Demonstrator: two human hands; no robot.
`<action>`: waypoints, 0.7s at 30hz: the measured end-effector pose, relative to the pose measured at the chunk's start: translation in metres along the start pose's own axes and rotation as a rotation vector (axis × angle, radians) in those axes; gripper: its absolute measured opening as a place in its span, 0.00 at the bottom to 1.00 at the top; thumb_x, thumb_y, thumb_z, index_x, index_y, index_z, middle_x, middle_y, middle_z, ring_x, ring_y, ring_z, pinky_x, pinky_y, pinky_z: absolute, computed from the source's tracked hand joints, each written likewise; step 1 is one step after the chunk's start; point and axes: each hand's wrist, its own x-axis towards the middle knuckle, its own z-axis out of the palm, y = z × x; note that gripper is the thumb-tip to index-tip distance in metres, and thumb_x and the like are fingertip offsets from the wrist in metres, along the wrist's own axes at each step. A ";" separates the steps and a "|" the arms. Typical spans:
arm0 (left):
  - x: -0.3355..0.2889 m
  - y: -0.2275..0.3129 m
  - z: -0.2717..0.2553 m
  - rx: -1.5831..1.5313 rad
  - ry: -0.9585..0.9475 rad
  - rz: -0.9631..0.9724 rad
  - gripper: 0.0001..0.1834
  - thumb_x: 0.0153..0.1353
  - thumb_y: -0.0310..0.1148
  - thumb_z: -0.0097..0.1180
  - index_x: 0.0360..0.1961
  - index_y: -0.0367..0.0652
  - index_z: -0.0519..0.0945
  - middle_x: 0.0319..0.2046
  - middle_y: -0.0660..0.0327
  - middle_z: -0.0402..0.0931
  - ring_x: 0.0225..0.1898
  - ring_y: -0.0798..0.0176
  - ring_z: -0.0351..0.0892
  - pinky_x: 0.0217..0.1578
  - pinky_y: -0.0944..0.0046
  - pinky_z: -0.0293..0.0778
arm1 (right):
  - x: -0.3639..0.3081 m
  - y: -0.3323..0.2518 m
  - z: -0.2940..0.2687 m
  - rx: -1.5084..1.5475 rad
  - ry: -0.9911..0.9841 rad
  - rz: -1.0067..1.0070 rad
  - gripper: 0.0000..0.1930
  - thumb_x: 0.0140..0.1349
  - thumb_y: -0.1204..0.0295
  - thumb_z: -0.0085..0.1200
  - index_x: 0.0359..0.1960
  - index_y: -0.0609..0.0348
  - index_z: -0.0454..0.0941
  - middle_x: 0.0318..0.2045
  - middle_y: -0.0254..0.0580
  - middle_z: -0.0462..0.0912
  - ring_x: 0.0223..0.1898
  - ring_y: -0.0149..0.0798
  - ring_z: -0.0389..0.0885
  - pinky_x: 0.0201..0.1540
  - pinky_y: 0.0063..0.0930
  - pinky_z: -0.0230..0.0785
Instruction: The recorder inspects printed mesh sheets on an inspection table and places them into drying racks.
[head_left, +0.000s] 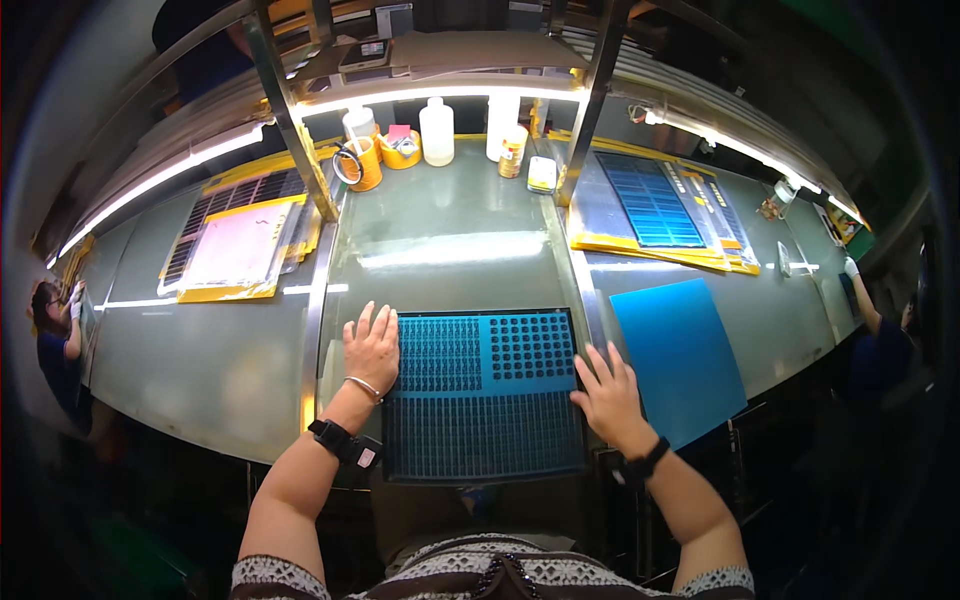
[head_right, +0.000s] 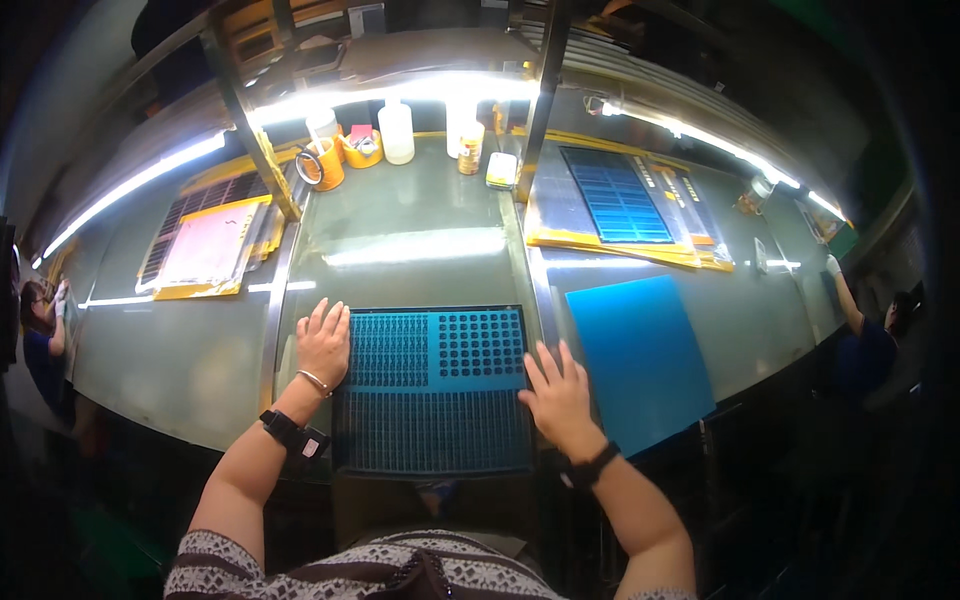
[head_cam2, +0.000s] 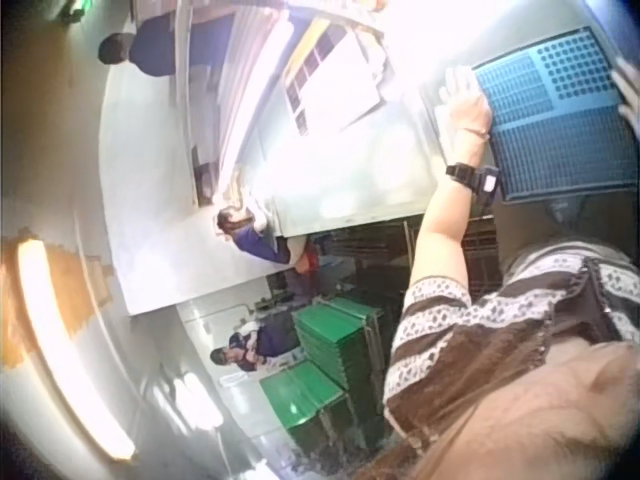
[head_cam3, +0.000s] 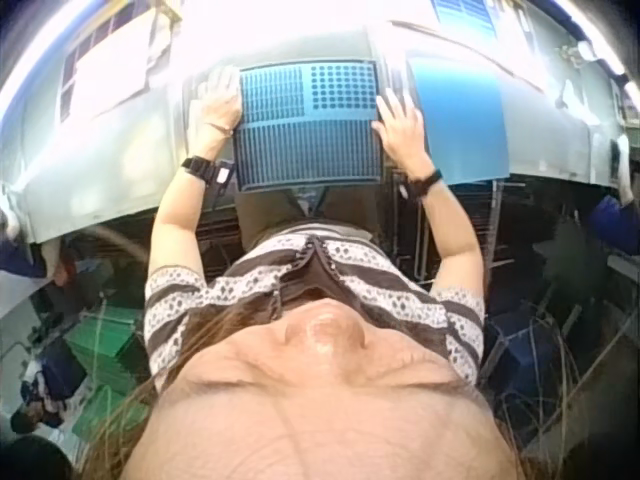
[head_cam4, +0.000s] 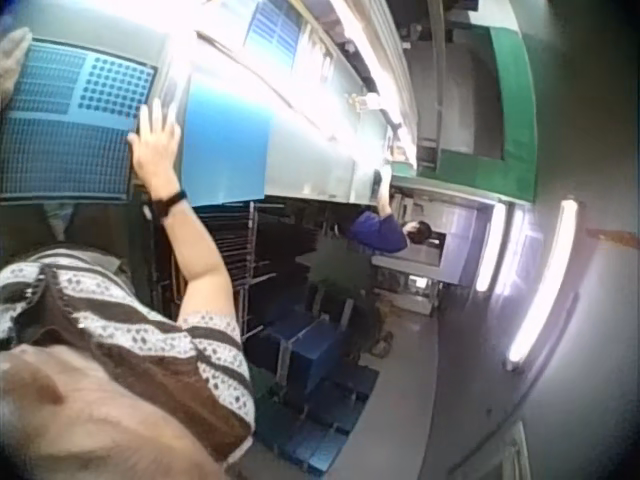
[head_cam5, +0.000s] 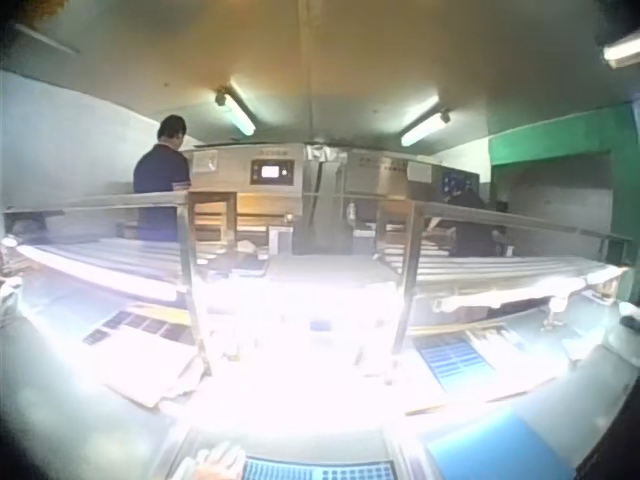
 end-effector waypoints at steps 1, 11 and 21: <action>0.001 0.002 0.000 -0.007 0.005 0.005 0.21 0.58 0.34 0.44 0.54 0.43 0.71 0.57 0.62 0.65 0.62 0.58 0.56 0.55 0.46 0.54 | 0.014 0.009 0.007 -0.027 0.015 -0.028 0.26 0.51 0.61 0.57 0.54 0.52 0.70 0.59 0.43 0.64 0.61 0.53 0.55 0.56 0.46 0.54; 0.002 0.000 -0.005 -0.026 -0.005 0.022 0.21 0.58 0.34 0.44 0.54 0.45 0.71 0.59 0.65 0.64 0.66 0.58 0.51 0.59 0.44 0.49 | 0.073 0.022 0.036 -0.166 -0.070 -0.057 0.25 0.61 0.57 0.45 0.59 0.53 0.64 0.61 0.39 0.62 0.63 0.50 0.54 0.58 0.50 0.53; -0.005 0.031 -0.008 -0.176 -0.201 -0.230 0.38 0.61 0.54 0.39 0.64 0.37 0.54 0.67 0.55 0.45 0.70 0.58 0.37 0.63 0.40 0.33 | 0.066 0.026 0.045 -0.060 -0.083 0.041 0.30 0.64 0.53 0.39 0.63 0.58 0.56 0.66 0.40 0.52 0.67 0.54 0.45 0.64 0.55 0.41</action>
